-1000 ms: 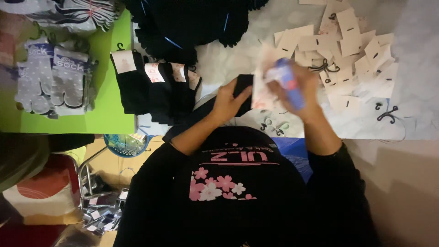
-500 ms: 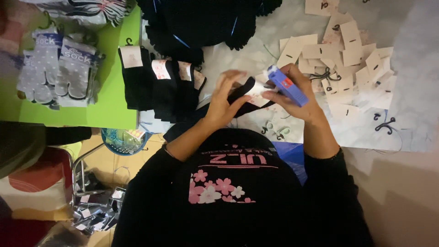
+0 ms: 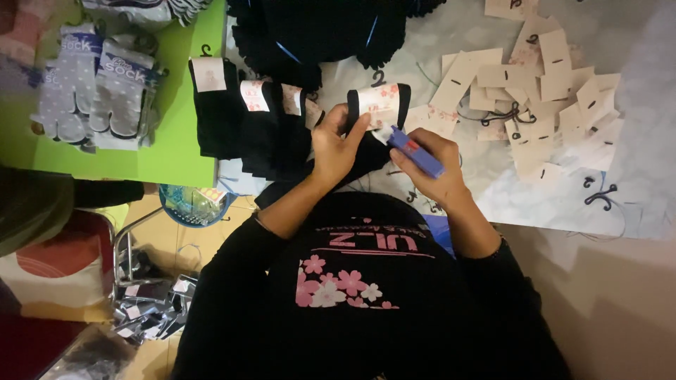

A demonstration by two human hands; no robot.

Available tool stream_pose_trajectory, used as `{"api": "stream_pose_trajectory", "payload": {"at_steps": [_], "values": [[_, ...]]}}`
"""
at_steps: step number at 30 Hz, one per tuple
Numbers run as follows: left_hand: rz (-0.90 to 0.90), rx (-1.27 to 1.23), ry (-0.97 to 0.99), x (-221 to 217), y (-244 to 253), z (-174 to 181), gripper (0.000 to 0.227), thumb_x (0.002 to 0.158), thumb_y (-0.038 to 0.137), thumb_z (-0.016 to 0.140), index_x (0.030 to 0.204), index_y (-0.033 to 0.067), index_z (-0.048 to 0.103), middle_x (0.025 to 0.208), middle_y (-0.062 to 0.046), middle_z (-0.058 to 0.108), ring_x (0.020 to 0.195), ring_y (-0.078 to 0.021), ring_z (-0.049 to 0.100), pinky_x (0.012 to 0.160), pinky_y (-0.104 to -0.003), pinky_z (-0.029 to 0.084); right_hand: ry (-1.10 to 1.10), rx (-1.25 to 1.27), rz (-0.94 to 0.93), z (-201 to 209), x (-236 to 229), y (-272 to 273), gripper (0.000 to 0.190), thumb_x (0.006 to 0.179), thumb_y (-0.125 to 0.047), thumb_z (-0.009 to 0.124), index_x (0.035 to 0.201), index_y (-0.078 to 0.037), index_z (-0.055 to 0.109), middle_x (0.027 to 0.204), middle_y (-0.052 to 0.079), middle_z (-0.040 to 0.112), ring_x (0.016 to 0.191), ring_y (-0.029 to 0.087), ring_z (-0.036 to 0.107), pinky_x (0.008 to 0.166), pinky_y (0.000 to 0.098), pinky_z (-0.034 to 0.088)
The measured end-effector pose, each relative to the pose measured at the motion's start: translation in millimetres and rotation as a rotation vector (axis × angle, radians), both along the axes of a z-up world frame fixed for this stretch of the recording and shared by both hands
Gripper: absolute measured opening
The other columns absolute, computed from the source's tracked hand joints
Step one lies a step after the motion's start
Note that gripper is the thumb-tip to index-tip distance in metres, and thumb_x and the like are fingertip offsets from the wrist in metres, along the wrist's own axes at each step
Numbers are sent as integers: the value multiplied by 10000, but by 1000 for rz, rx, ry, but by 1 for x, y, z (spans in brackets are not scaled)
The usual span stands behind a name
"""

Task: The person uses a handheld stapler to attach paper tags to folded black socks. They repeatedly pick up a sock, position a tag, and staple it in place, then place the tagged sock into a growing pile on the table.

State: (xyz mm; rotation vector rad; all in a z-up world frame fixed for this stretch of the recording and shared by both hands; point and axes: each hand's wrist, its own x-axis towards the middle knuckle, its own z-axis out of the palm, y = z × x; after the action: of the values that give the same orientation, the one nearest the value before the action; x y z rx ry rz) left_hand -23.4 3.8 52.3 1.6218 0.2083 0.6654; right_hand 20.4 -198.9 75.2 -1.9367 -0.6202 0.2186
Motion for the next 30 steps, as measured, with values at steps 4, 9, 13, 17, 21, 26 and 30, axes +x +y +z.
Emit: {"api": "stream_pose_trajectory", "payload": {"at_steps": [4,9,13,17,21,26,30], "values": [[12,-88,-7,-1,-5,18,65,962,96,767,983,35,759,681,-43,713,746,-20,499,603,-264,531,-49,-9,-33,8,-5,12,244,904,-237,852,869,-61,687,629,125,580,517,254,520,538,320,400],[9,-35,60,-10,-13,-8,85,974,96,735,981,12,747,762,-144,747,780,-106,616,685,-354,548,-66,3,-95,-25,-9,21,187,910,-142,834,849,-58,678,616,158,589,521,312,582,531,335,429],[6,59,47,-9,-13,-19,95,997,89,709,1059,30,750,772,-136,740,721,-206,709,698,-372,567,-21,4,-91,-37,-6,22,201,938,-143,811,837,-48,665,606,163,572,504,270,520,528,343,400],[-50,139,21,-7,-2,-11,250,964,115,762,1200,54,708,851,-152,747,835,-283,750,789,-402,584,43,41,-131,-31,-13,24,169,901,-152,831,850,-94,680,600,101,596,529,177,538,544,295,422],[-157,150,-135,-12,-6,32,534,896,285,864,1364,129,660,1171,-143,753,1076,-330,738,912,-418,584,10,41,-81,-37,-6,28,185,880,-152,814,821,-85,653,621,161,598,530,255,536,580,367,472],[-74,310,-88,-11,-11,-15,230,913,137,799,1142,149,791,848,-108,756,723,-315,742,614,-357,581,153,137,-81,-62,-12,24,239,921,-171,819,781,-80,648,593,83,594,553,140,506,582,276,446],[-63,348,-100,-17,-19,-17,325,987,65,698,1292,168,745,775,-137,690,668,-355,692,526,-379,518,452,21,-439,-144,-19,14,611,907,-477,840,1082,64,620,934,286,679,926,381,666,863,509,488]]}}
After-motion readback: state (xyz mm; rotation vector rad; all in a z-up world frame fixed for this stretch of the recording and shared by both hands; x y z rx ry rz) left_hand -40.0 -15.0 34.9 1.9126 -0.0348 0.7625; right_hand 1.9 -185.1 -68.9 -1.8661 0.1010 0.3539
